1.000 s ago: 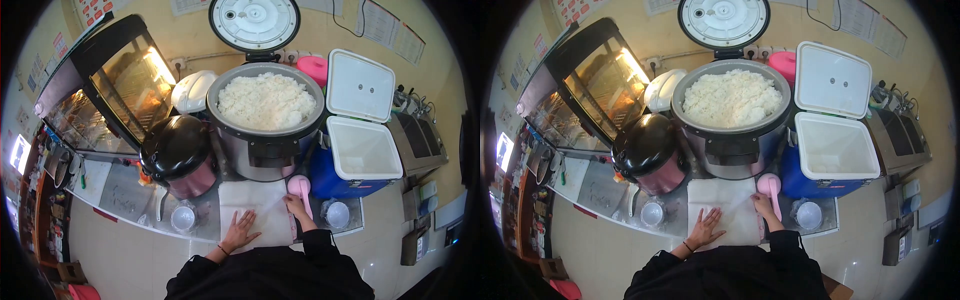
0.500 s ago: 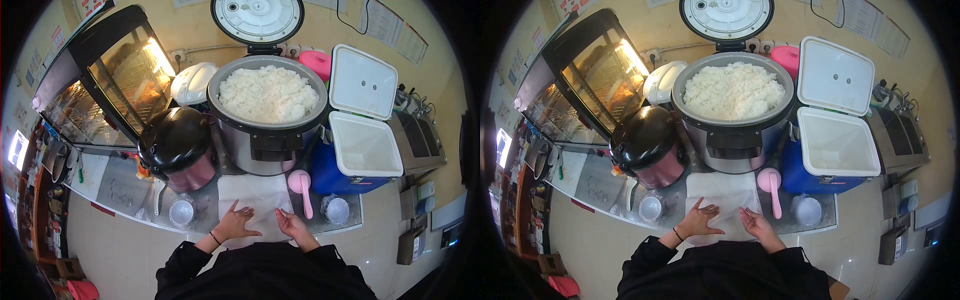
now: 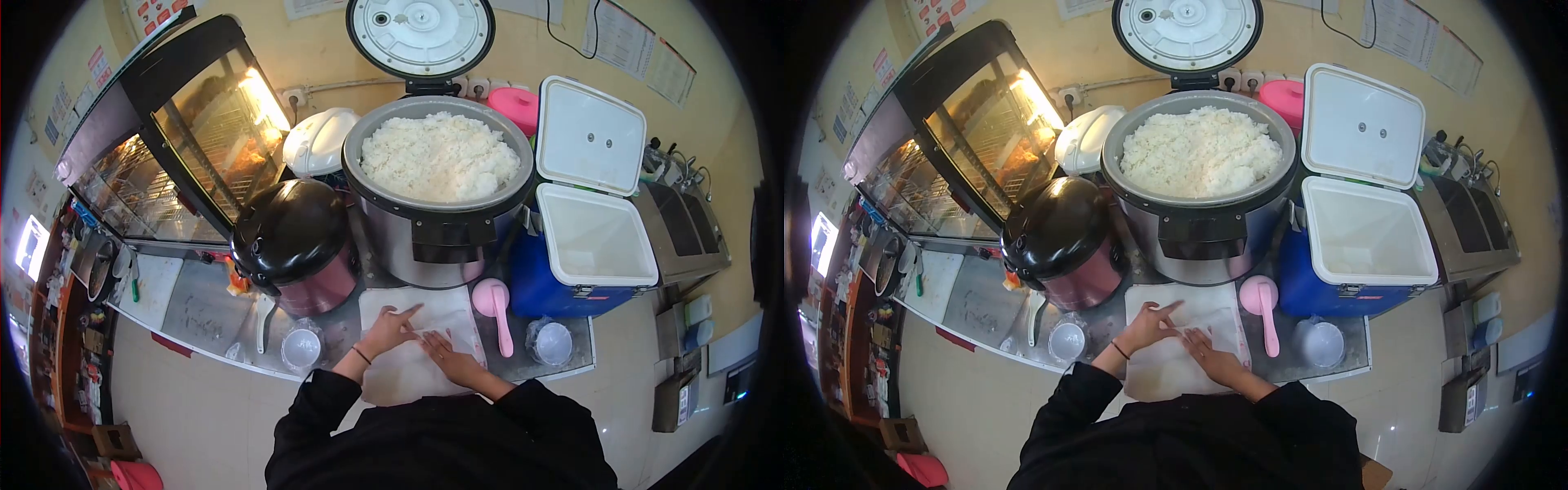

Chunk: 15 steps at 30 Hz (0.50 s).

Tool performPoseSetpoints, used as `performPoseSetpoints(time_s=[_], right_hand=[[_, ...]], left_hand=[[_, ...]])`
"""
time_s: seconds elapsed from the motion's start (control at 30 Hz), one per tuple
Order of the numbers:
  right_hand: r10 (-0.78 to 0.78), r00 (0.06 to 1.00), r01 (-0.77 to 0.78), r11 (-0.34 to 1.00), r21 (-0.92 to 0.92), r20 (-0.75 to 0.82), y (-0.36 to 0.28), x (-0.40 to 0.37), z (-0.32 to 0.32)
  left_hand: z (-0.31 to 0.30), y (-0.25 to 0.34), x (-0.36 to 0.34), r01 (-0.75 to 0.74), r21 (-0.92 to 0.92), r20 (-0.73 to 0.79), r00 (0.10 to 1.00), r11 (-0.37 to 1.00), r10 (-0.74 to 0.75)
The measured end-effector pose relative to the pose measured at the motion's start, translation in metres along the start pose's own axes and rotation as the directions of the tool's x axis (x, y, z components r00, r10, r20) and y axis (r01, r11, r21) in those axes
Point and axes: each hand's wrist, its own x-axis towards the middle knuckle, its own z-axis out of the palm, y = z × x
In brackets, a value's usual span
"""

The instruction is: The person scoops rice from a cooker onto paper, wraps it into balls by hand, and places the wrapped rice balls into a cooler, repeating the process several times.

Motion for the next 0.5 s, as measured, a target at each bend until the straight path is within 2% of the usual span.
performPoseSetpoints(time_s=[0.03, 0.07, 0.13, 0.17, 0.27, 0.37, 0.47, 0.5], right_hand=[[-0.023, 1.000, 0.023, 1.000, -0.014, 0.007, 0.003, -0.001, 0.005], [-0.047, 0.999, 0.047, 0.998, -0.029, 0.015, 0.007, -0.002, 0.008], [0.026, 0.999, -0.029, 0.998, 0.062, 0.046, 0.007, -0.003, 0.003], [0.060, 0.996, -0.067, 0.992, 0.108, 0.068, 0.007, -0.005, 0.002], [-0.055, 0.973, 0.054, 0.998, -0.010, -0.225, 0.029, -0.015, 0.017], [-0.025, 0.980, 0.061, 0.983, 0.173, -0.199, 0.039, -0.022, 0.014], [0.047, 0.997, -0.022, 0.917, 0.398, -0.053, 0.059, -0.012, 0.024], [0.158, 0.985, -0.174, 0.859, 0.482, 0.073, 0.060, -0.001, 0.015]], left_hand=[[0.000, 0.006, -0.005, 0.022, 0.003, -0.090, 0.996, 1.000, -0.022], [0.003, 0.013, -0.011, -0.064, 0.108, -0.183, 0.980, 0.992, 0.083], [0.018, 0.027, -0.029, -0.197, 0.329, -0.320, 0.897, 0.924, 0.305], [0.026, 0.029, -0.040, -0.155, 0.297, -0.301, 0.921, 0.942, 0.246], [0.044, 0.023, -0.069, -0.047, 0.203, -0.275, 0.956, 0.978, 0.104], [0.059, -0.004, -0.091, -0.009, 0.110, -0.293, 0.955, 0.994, 0.040], [0.058, -0.016, -0.099, -0.010, 0.046, -0.245, 0.969, 0.999, 0.021], [0.055, -0.020, -0.098, 0.075, -0.042, -0.158, 0.984, 0.996, -0.080]])
